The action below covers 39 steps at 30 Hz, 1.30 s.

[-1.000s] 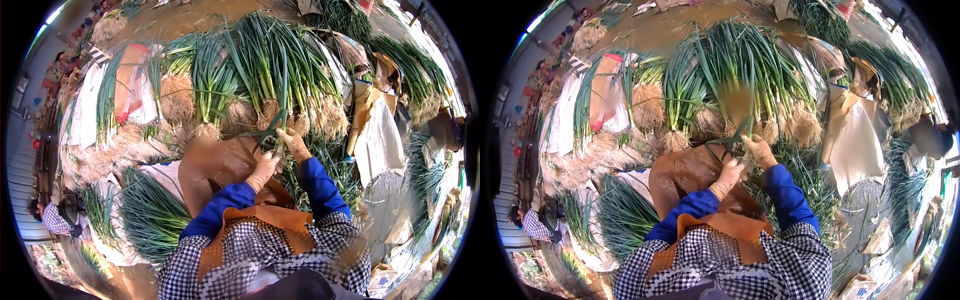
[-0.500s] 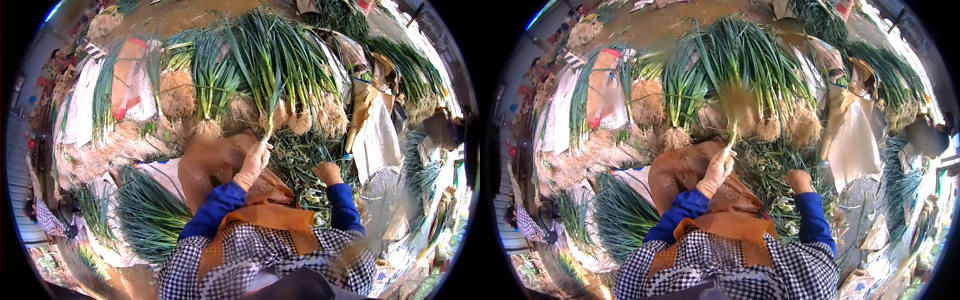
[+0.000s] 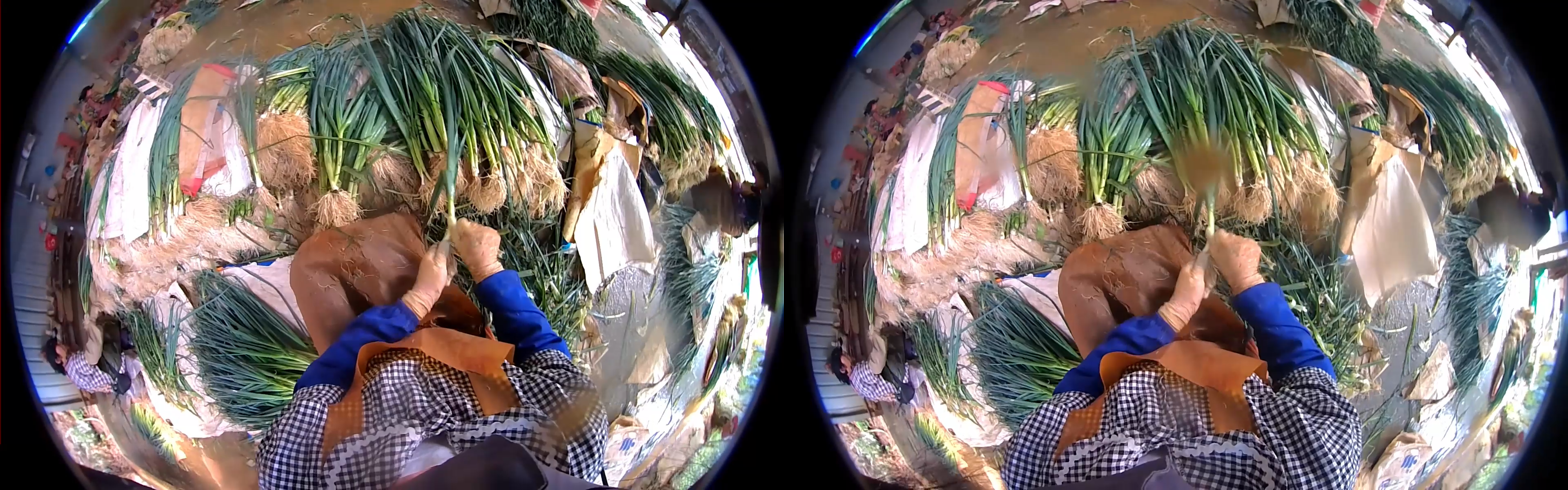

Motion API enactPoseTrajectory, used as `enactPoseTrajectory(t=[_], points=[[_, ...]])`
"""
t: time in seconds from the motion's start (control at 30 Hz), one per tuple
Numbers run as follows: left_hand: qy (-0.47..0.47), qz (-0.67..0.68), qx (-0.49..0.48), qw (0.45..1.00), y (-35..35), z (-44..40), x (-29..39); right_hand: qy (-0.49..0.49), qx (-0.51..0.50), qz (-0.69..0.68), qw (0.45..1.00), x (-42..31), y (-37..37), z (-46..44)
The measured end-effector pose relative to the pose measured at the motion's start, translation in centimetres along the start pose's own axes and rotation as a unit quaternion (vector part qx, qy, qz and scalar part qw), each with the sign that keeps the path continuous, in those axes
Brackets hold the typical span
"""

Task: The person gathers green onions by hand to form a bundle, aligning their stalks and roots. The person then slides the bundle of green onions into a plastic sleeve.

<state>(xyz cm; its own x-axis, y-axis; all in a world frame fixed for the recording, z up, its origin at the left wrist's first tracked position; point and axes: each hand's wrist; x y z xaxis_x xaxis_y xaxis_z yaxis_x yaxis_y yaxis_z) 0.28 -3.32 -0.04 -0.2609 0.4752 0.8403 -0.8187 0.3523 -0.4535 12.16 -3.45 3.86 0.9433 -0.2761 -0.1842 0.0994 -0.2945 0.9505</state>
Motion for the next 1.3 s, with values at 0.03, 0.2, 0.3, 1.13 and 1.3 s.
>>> enactPoseTrajectory(t=[0.03, 0.2, 0.3, 1.13, 1.3], points=[[0.014, 0.085, -0.003, 0.996, -0.2, -0.5, -0.1, 0.028, 0.028, -0.047, 0.998, 0.2, -0.3, 1.0], [0.115, 0.318, -0.070, 0.939, 2.3, -1.4, 0.8, 0.280, -0.122, -0.122, 0.944, 3.1, 5.0, 4.8], [0.169, 0.404, -0.126, 0.890, 2.6, -1.3, 1.6, -0.008, -0.421, 0.053, 0.905, 6.9, 2.5, 2.5], [0.098, 0.101, 0.070, 0.988, 2.0, 0.4, 1.9, -0.110, -0.475, -0.566, 0.665, 2.5, 9.8, 2.3], [0.179, 0.255, -0.059, 0.948, 3.5, 0.0, 3.1, -0.042, -0.263, -0.140, 0.954, 8.3, 2.9, -0.4]])
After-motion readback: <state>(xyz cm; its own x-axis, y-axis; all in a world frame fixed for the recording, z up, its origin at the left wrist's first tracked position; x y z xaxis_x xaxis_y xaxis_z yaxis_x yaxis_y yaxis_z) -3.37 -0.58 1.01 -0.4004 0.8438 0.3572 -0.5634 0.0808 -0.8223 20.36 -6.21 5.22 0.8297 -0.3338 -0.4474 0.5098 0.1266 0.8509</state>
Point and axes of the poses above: each hand's wrist, its own z-axis away from the middle knuckle, its own y-axis out of the back of the hand, x = y × z, and after that the axes turned 5 degrees about -y, right-handed
